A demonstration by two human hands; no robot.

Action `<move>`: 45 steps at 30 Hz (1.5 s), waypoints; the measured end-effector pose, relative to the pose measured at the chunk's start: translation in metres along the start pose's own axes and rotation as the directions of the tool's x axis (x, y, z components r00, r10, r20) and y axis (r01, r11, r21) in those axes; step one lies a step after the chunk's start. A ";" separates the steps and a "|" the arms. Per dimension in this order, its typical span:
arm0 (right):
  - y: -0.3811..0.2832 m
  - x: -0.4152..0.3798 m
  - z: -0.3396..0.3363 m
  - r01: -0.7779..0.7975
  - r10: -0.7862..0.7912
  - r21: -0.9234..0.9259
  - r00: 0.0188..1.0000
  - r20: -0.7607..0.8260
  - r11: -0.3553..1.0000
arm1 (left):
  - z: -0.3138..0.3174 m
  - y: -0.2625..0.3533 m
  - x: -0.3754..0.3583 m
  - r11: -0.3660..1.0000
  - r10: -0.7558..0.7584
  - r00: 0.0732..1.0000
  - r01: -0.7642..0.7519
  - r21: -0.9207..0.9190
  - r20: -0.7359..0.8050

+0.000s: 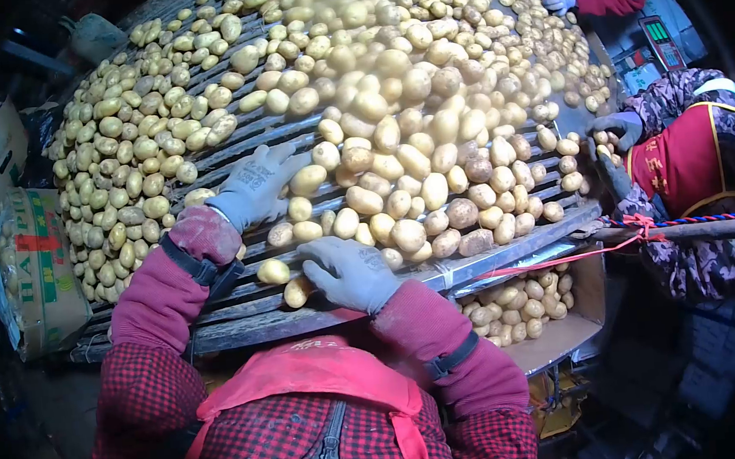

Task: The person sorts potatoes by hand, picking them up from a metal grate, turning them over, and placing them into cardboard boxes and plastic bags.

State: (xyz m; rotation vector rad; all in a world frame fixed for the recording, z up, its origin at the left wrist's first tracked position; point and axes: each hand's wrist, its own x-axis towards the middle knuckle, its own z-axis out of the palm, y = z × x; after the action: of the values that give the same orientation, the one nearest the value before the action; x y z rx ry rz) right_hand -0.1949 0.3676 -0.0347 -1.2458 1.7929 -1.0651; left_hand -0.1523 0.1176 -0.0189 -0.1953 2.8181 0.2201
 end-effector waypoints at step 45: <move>-0.021 -0.141 0.060 0.434 0.435 0.888 0.836 -0.334 -0.152 | 0.024 0.091 -0.018 0.976 0.163 0.985 -0.169 0.139 0.057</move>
State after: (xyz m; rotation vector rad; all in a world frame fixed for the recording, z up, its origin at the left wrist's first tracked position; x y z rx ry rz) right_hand -0.0925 0.4835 -0.0285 0.2595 0.4943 -2.3151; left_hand -0.1426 0.2128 -0.0242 0.0769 2.7914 0.0569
